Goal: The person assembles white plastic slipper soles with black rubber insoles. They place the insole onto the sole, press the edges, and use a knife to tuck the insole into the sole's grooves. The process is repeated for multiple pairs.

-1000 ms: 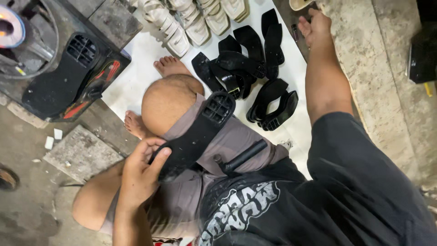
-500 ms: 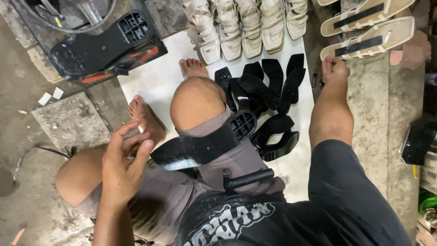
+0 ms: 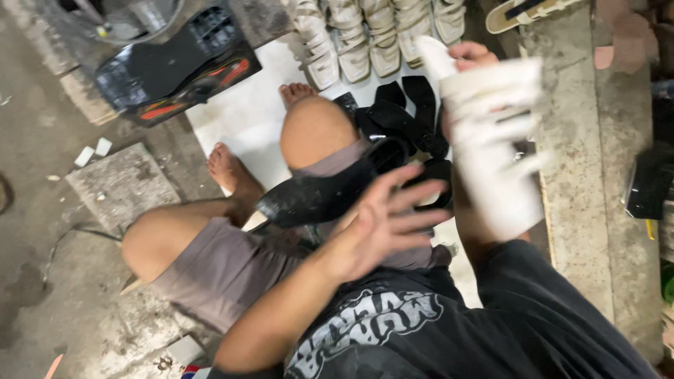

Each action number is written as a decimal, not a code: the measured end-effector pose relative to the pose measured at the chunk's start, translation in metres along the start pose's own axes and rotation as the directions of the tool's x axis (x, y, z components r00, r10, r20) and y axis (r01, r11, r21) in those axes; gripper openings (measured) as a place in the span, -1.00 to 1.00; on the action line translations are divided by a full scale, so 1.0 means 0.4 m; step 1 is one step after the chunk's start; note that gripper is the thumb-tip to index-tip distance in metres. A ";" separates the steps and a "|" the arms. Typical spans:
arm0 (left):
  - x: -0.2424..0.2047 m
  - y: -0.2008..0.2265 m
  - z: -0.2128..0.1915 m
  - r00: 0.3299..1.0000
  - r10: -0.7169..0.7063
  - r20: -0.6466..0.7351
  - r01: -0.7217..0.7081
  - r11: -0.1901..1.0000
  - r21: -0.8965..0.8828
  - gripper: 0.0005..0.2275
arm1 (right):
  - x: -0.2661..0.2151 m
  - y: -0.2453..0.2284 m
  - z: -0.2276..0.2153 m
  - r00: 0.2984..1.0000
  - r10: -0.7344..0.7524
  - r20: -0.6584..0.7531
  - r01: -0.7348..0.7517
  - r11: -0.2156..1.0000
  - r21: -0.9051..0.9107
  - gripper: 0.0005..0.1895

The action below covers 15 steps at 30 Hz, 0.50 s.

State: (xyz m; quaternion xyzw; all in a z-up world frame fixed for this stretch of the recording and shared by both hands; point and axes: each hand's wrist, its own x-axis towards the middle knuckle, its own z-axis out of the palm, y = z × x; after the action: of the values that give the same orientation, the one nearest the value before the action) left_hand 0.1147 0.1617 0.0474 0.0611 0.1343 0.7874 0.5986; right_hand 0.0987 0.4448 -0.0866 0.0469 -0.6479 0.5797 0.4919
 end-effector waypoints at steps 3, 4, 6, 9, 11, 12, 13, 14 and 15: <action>-0.005 -0.051 0.000 0.976 0.111 0.189 -0.084 0.986 -0.144 -0.08 | 0.029 -0.089 0.105 0.954 0.167 0.249 -0.196 0.976 0.095 -0.72; -0.012 -0.053 -0.002 0.966 0.148 0.213 -0.114 0.980 -0.165 -0.07 | 0.049 -0.117 0.132 0.932 0.184 0.313 -0.204 0.978 0.035 -0.72; -0.038 -0.022 -0.015 0.964 0.230 0.133 -0.229 0.973 -0.017 -0.08 | 0.085 -0.181 0.182 0.885 0.234 0.402 -0.237 0.970 -0.043 -0.73; -0.073 0.068 -0.047 0.868 0.494 -0.044 -0.387 0.730 0.562 -0.04 | 0.143 -0.261 0.266 0.824 0.363 0.434 -0.409 0.913 0.012 -0.71; -0.101 0.134 -0.074 0.800 0.595 -0.074 -0.339 0.550 0.763 0.07 | 0.168 -0.316 0.304 0.722 0.496 0.482 -0.572 0.820 0.012 -0.61; -0.115 0.161 -0.087 0.760 0.644 -0.084 -0.291 0.454 0.842 0.13 | 0.176 -0.332 0.324 0.657 0.558 0.507 -0.648 0.762 0.001 -0.55; -0.127 0.180 -0.097 0.750 0.660 -0.047 -0.287 0.388 0.876 0.13 | 0.175 -0.343 0.343 0.648 0.527 0.550 -0.629 0.778 -0.005 -0.57; -0.138 0.198 -0.107 0.740 0.673 -0.010 -0.280 0.320 0.905 0.12 | 0.172 -0.342 0.364 0.635 0.496 0.592 -0.609 0.793 -0.010 -0.59; -0.145 0.219 -0.117 0.733 0.679 0.032 -0.274 0.252 0.928 0.12 | 0.172 -0.334 0.384 0.624 0.465 0.628 -0.587 0.810 -0.016 -0.60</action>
State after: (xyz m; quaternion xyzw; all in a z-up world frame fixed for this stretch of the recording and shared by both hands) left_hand 0.0374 0.0781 0.0315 0.2528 0.6140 0.7311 0.1569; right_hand 0.0583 0.3141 0.0793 0.0841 -0.6960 0.7106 0.0593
